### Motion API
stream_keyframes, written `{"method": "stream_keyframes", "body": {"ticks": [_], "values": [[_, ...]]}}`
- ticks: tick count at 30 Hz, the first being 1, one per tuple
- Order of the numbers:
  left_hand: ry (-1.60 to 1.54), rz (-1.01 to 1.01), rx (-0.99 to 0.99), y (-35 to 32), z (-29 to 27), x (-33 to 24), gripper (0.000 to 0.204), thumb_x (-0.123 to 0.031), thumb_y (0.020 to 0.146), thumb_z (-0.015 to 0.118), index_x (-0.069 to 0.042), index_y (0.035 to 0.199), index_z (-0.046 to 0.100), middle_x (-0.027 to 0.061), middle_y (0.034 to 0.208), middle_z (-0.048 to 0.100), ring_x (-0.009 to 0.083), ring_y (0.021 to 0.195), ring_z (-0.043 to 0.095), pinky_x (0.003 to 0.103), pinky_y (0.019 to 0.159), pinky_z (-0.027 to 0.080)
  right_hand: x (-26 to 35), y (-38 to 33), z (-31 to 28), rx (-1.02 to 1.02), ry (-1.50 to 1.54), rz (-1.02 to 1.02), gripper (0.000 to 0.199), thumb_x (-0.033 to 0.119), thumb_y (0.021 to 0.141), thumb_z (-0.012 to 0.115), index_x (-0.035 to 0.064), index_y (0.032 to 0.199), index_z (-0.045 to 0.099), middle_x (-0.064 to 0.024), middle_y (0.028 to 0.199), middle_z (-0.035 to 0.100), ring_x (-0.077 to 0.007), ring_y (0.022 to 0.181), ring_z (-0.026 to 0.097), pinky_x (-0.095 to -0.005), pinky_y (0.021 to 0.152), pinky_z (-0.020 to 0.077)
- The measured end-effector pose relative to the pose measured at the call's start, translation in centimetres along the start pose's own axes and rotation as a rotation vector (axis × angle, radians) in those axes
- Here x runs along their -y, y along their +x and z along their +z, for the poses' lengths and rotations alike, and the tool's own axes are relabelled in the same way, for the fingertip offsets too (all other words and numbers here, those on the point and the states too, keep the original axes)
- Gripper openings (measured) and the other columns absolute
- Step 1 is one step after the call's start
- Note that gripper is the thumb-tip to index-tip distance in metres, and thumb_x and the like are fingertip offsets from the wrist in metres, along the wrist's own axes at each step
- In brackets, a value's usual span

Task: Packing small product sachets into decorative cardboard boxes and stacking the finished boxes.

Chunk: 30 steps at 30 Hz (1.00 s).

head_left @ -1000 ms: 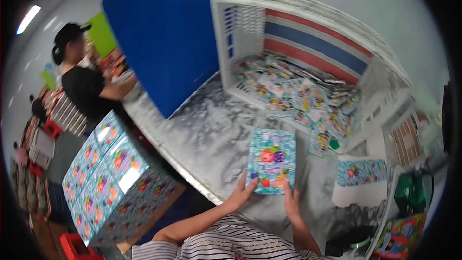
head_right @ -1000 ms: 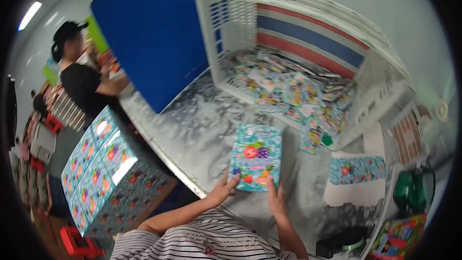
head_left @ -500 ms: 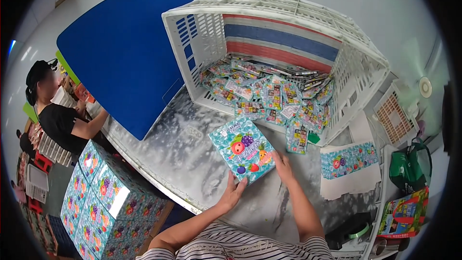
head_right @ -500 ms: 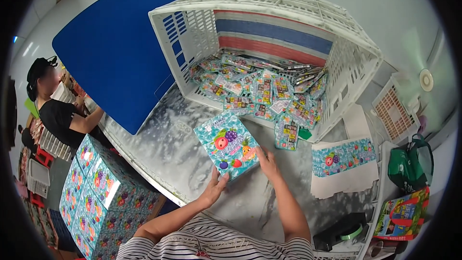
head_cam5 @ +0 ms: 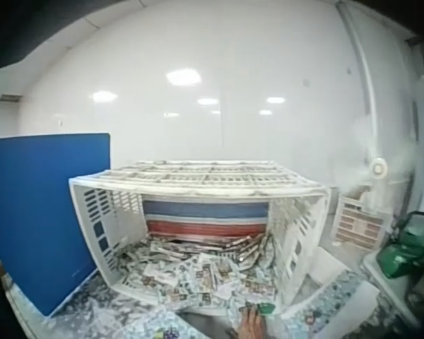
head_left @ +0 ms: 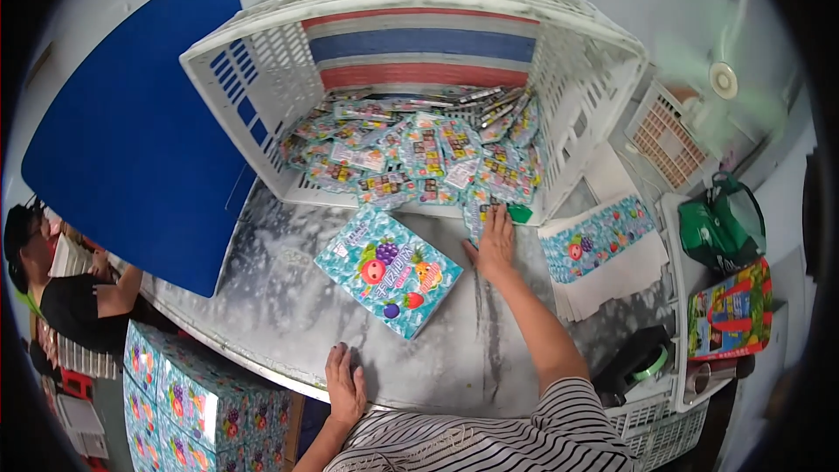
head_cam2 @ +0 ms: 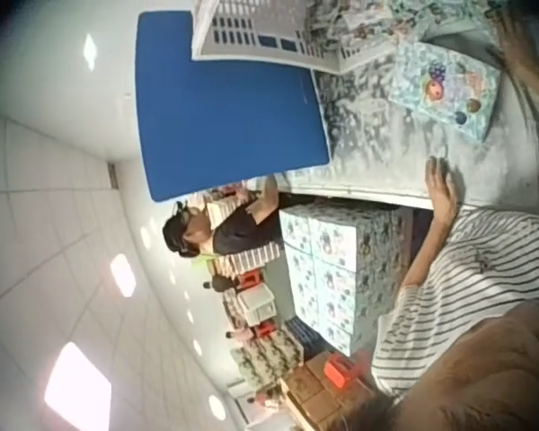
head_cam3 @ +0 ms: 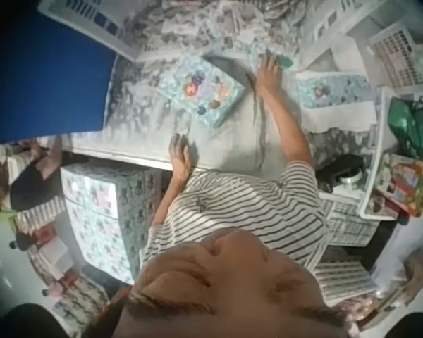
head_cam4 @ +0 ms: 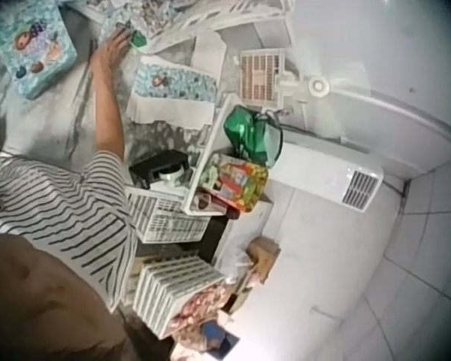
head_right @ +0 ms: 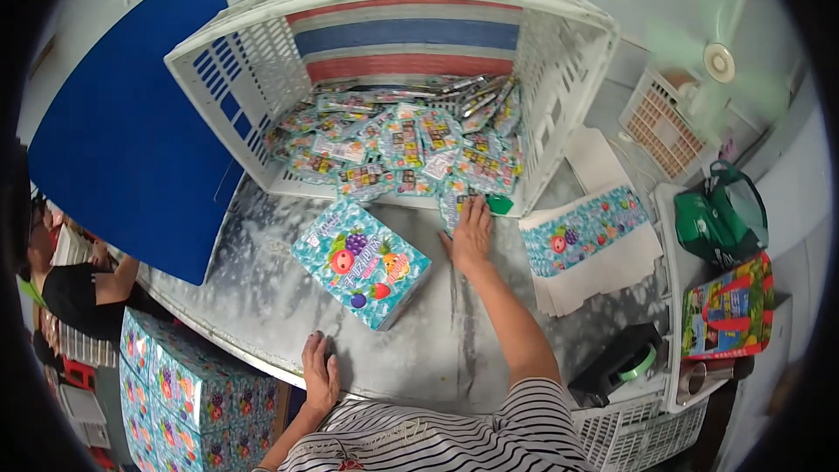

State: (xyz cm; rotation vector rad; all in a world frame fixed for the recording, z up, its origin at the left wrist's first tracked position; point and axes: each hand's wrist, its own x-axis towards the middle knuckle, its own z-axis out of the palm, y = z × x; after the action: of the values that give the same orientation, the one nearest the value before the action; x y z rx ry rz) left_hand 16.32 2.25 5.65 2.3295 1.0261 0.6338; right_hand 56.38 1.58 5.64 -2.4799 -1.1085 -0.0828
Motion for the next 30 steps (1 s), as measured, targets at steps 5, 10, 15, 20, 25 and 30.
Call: {"method": "stream_keyframes", "body": {"ticks": [5,10,15,20,25,30], "values": [[0.174,0.078,0.021,0.4,0.2,-0.6,0.039,-0.018,0.094,0.048,0.005,0.126,0.048,0.0265,0.138,0.038,0.0461,0.127,0.035,0.052,0.106,0.03,0.8,-0.1,0.3,0.017,-0.203,-0.15,0.059,0.006,0.079,0.057,-0.0088,0.133,0.037,-0.0334,0.133,0.042,-0.0484,0.115,0.049,-0.0457,0.094,0.0465],[0.199,0.096,0.024,0.7,0.3,-1.0,0.041,-0.019,0.093,0.049,0.003,0.128,0.046,0.0268,0.139,0.036,0.0471,0.127,0.035,0.053,0.105,0.03,2.7,5.0,-8.3,0.086,0.543,-0.102,0.037,0.014,0.091,0.048,-0.0037,0.123,0.048,-0.0227,0.108,0.061,-0.0284,0.086,0.064,-0.0393,0.073,0.0516],[0.219,0.095,0.01,0.5,0.3,-0.7,0.042,-0.018,0.089,0.055,0.005,0.123,0.049,0.0286,0.138,0.036,0.0483,0.127,0.033,0.053,0.106,0.03,4.2,10.8,-10.7,-0.339,0.945,-0.074,0.035,0.03,0.095,0.051,-0.0025,0.107,0.056,-0.0143,0.084,0.063,-0.0188,0.079,0.06,-0.0352,0.072,0.0478],[0.199,0.1,-0.002,0.9,0.5,-1.1,0.041,-0.017,0.09,0.053,0.004,0.125,0.048,0.0282,0.138,0.037,0.0478,0.126,0.035,0.052,0.105,0.031,-1.2,5.5,-5.7,-0.068,0.589,-0.042,0.043,0.033,0.093,0.055,-0.0035,0.116,0.054,-0.0213,0.102,0.064,-0.0339,0.101,0.061,-0.0376,0.087,0.0458],[0.219,0.096,-0.015,0.1,-0.4,-0.6,0.042,-0.016,0.087,0.057,0.005,0.123,0.051,0.029,0.136,0.038,0.0474,0.125,0.036,0.051,0.105,0.031,1.1,-10.9,-1.6,-0.043,0.567,0.051,0.038,0.017,0.093,0.052,-0.0052,0.124,0.048,-0.026,0.127,0.05,-0.0391,0.119,0.048,-0.0427,0.102,0.0368],[0.136,0.134,0.103,0.9,-0.9,0.8,0.046,-0.022,0.087,0.059,0.004,0.124,0.05,0.0273,0.137,0.038,0.0459,0.126,0.035,0.051,0.105,0.031,0.9,-24.7,-4.5,0.072,0.331,-0.179,0.056,0.017,0.081,0.063,-0.0069,0.127,0.043,-0.0286,0.138,0.037,-0.0469,0.13,0.031,-0.0546,0.108,0.0244]]}}
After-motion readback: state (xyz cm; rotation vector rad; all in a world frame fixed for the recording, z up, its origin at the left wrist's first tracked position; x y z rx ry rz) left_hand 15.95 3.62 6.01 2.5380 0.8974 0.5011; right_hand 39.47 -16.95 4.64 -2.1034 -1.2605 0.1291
